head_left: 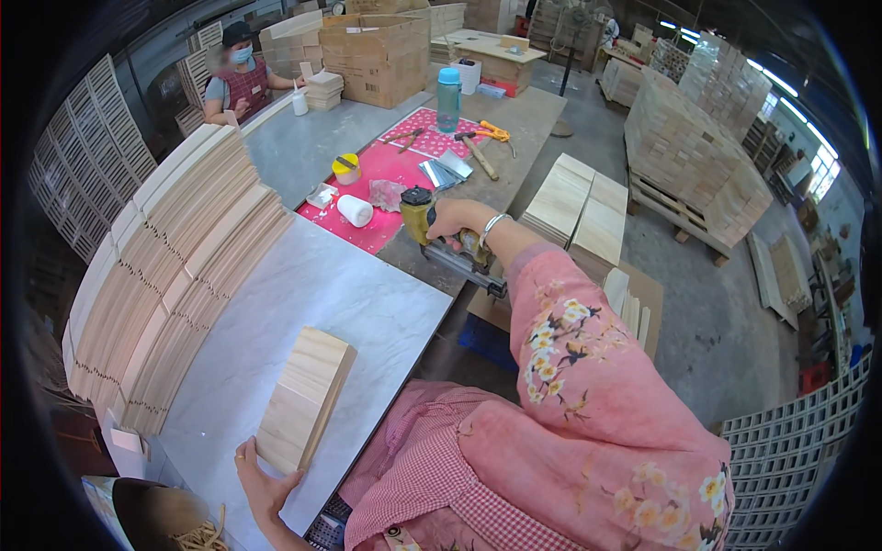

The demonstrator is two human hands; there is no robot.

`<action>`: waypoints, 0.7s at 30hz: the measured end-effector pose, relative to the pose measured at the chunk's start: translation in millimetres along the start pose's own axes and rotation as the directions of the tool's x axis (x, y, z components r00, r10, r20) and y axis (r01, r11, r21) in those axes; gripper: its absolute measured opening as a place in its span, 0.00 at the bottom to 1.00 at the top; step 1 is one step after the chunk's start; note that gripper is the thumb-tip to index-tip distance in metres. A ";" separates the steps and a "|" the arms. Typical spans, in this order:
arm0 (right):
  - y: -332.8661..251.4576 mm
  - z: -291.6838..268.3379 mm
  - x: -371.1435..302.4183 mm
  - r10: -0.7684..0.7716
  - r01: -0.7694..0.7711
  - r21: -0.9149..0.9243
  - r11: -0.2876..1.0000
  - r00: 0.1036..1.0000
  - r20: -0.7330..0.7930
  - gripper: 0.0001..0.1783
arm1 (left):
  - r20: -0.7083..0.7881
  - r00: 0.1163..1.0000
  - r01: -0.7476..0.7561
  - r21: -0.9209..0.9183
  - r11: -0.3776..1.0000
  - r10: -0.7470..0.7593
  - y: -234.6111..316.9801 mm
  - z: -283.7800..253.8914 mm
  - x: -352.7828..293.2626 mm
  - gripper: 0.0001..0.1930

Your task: Assembling wooden box structures by applying glue and using a pneumatic stapler.

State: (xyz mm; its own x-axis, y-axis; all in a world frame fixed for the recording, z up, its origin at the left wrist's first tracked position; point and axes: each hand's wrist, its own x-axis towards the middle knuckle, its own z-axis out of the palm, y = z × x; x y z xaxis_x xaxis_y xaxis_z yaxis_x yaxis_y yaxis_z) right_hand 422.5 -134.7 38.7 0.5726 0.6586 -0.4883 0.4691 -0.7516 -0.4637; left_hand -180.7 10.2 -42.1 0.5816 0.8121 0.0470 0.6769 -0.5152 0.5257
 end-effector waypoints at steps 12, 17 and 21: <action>-6.3 1.2 -13.2 -0.089 0.089 -0.076 0.993 0.996 0.002 0.14 | -0.135 0.990 0.027 -0.046 0.999 -0.033 17.2 19.3 -6.8 0.52; -10.5 18.4 -31.1 -0.057 0.051 -0.122 0.991 0.997 -0.045 0.13 | -0.230 0.973 0.019 -0.022 1.000 -0.024 44.0 37.9 -12.0 0.50; -5.6 34.5 -29.9 -0.041 0.042 0.004 0.999 0.994 -0.104 0.12 | -0.293 0.956 -0.015 -0.075 0.997 -0.008 49.7 44.1 -12.2 0.47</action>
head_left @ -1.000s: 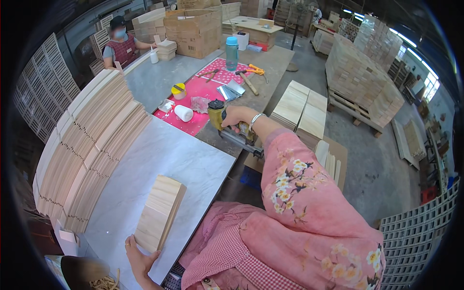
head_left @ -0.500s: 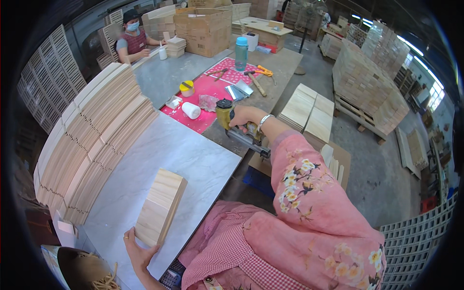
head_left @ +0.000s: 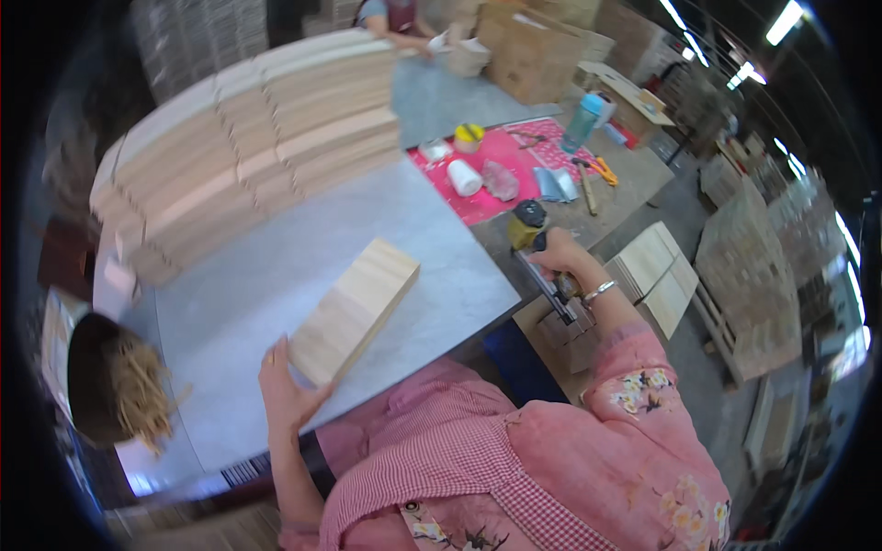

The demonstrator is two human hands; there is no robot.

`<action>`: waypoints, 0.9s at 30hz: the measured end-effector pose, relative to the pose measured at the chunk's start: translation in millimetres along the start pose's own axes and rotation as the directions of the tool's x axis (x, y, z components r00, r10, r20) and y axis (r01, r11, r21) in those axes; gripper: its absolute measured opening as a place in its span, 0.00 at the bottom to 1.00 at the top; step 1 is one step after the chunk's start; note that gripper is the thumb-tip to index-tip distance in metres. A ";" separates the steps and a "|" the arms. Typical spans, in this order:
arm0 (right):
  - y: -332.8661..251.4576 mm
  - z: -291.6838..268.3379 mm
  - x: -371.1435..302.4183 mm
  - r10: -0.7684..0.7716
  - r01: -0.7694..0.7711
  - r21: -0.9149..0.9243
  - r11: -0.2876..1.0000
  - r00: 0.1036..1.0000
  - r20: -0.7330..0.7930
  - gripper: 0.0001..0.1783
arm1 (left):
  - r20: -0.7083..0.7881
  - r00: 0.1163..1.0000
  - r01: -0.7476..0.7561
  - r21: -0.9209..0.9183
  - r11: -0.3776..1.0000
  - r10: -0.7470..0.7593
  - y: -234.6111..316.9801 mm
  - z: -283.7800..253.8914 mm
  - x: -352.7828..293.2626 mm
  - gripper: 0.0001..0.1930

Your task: Assembling wooden box structures by applying glue and using a pneumatic stapler.

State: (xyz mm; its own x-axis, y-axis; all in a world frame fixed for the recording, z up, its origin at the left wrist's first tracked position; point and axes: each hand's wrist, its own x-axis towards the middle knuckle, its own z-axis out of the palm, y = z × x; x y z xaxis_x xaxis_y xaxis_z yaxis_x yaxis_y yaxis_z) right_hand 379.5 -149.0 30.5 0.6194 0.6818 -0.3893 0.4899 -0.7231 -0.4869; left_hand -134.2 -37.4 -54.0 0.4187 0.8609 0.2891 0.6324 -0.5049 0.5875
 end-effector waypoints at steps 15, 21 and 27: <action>-113.7 53.3 -93.4 -0.262 0.261 0.032 0.965 0.964 0.044 0.15 | -0.098 0.976 0.173 -0.206 0.963 -0.197 16.3 27.7 -12.1 0.36; -151.7 74.4 -113.8 -0.384 0.395 -0.046 0.918 0.911 0.153 0.16 | -0.090 0.977 0.177 -0.147 0.973 -0.191 13.0 32.8 -15.6 0.37; -157.2 79.8 -108.0 -0.411 0.423 -0.039 0.905 0.896 0.167 0.15 | -0.147 0.982 0.111 -0.049 0.993 -0.117 6.2 42.0 -20.8 0.36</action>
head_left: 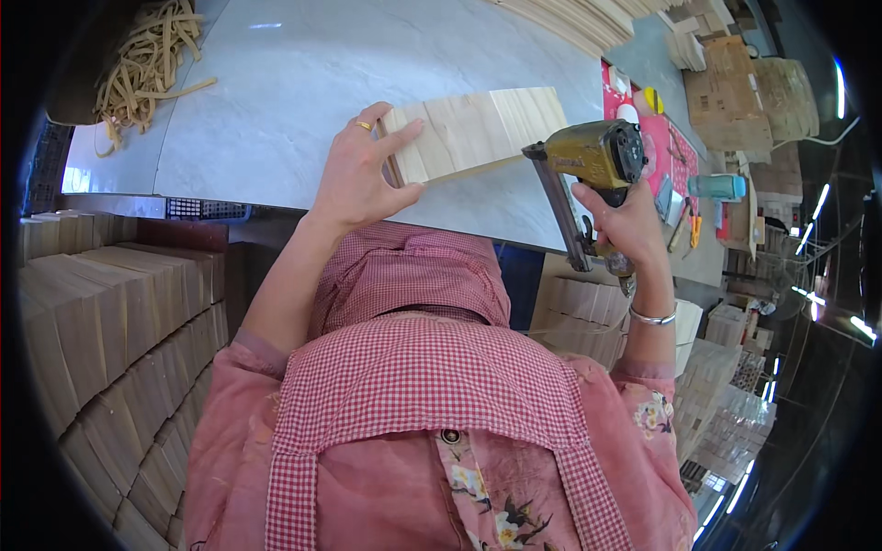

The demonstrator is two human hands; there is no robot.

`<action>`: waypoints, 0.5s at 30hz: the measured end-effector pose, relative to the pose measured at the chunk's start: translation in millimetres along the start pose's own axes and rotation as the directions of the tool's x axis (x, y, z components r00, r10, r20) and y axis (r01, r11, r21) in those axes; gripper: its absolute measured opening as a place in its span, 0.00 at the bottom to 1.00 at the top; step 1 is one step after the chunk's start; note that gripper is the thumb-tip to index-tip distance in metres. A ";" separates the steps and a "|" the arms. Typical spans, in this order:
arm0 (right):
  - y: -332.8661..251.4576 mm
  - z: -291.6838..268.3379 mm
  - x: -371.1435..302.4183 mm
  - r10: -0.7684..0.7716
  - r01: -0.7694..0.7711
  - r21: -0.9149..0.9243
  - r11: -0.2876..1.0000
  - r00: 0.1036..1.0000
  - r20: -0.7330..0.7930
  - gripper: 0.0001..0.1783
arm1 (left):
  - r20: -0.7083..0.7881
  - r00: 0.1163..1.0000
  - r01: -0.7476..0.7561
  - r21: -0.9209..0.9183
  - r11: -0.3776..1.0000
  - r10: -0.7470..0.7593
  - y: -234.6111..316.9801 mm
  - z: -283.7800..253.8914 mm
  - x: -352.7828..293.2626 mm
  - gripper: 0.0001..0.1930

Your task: Assembling wooden box structures by applying glue and using a pneumatic stapler.

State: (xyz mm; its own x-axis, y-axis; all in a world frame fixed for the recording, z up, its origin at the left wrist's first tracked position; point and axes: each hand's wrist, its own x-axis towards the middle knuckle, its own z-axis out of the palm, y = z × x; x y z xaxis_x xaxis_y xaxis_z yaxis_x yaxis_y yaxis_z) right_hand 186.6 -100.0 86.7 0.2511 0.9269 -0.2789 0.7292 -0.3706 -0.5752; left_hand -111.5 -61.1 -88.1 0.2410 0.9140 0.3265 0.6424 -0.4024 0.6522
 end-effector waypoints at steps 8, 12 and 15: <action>0.3 -0.3 4.6 0.006 -0.006 0.015 1.000 1.000 0.021 0.16 | -0.002 1.000 -0.009 -0.038 0.999 0.009 -2.3 1.1 1.4 0.34; -0.6 1.1 5.2 0.061 -0.061 -0.020 0.998 0.997 0.036 0.17 | -0.012 1.000 -0.011 -0.047 0.999 0.010 -1.7 0.7 2.1 0.34; -0.3 2.8 5.0 0.081 -0.081 0.010 0.997 0.996 0.030 0.17 | -0.017 1.000 -0.009 -0.055 0.998 0.008 -1.7 0.8 1.8 0.34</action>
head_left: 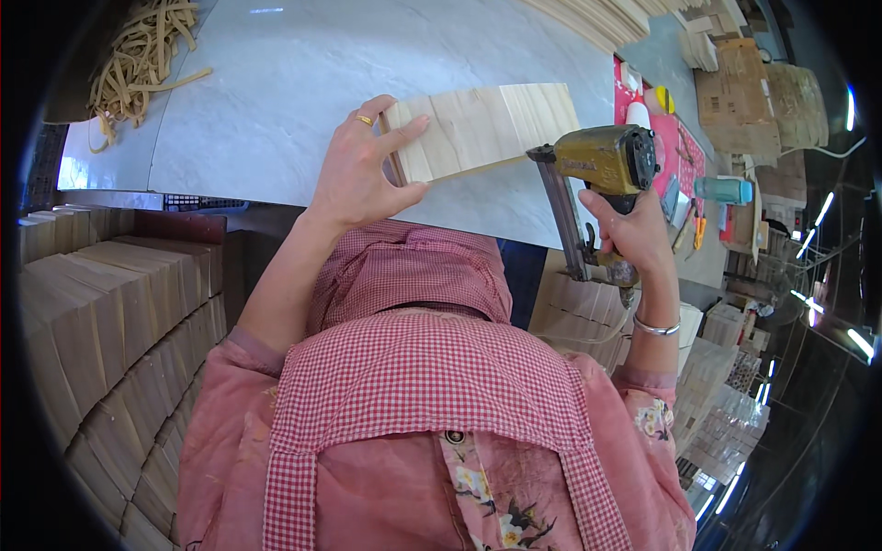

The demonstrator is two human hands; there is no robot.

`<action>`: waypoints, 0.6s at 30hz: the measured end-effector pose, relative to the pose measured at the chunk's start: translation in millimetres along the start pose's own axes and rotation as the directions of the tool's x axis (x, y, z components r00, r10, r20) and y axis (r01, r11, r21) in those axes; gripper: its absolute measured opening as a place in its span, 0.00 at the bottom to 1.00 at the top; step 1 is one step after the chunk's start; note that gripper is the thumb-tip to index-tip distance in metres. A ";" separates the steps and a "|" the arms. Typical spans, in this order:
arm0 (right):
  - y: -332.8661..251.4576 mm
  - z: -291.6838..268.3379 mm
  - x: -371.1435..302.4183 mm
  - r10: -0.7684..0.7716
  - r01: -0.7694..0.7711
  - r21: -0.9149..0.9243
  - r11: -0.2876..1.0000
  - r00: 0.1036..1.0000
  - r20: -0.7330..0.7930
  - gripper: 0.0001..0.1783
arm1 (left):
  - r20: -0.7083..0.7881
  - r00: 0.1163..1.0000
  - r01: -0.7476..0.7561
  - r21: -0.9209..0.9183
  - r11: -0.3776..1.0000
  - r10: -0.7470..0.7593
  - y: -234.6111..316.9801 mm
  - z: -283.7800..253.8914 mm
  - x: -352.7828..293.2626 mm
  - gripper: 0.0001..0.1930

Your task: Assembling wooden box structures by applying glue and using a pneumatic stapler.

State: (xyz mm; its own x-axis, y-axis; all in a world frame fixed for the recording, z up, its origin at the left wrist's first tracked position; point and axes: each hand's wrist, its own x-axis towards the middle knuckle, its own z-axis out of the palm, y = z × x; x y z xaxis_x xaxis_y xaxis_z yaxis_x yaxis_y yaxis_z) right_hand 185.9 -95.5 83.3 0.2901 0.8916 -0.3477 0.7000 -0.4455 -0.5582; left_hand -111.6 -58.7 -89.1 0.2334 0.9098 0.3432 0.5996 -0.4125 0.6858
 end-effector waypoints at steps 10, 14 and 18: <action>-6.6 9.6 -12.4 0.007 -0.009 -0.036 0.999 0.999 -0.041 0.16 | 0.039 0.999 -0.008 -0.014 1.000 0.009 -7.6 -1.9 -2.7 0.39; -13.4 25.7 -32.5 -0.079 0.078 -0.042 0.996 0.996 -0.030 0.16 | 0.076 0.996 -0.042 -0.001 0.999 0.042 -18.6 -2.9 -8.8 0.43; -23.1 46.0 -47.6 -0.170 0.169 0.043 0.985 0.985 0.023 0.16 | 0.117 0.991 -0.070 -0.017 0.997 0.071 -27.8 3.0 -7.6 0.49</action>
State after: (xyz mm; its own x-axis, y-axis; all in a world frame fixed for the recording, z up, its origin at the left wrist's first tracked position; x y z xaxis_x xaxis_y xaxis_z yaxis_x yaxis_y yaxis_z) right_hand 125.9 -131.3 78.1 0.1516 0.9522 -0.2653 0.7101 -0.2917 -0.6409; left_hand -127.7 -54.0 -112.8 0.3634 0.8773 0.3135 0.5689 -0.4755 0.6710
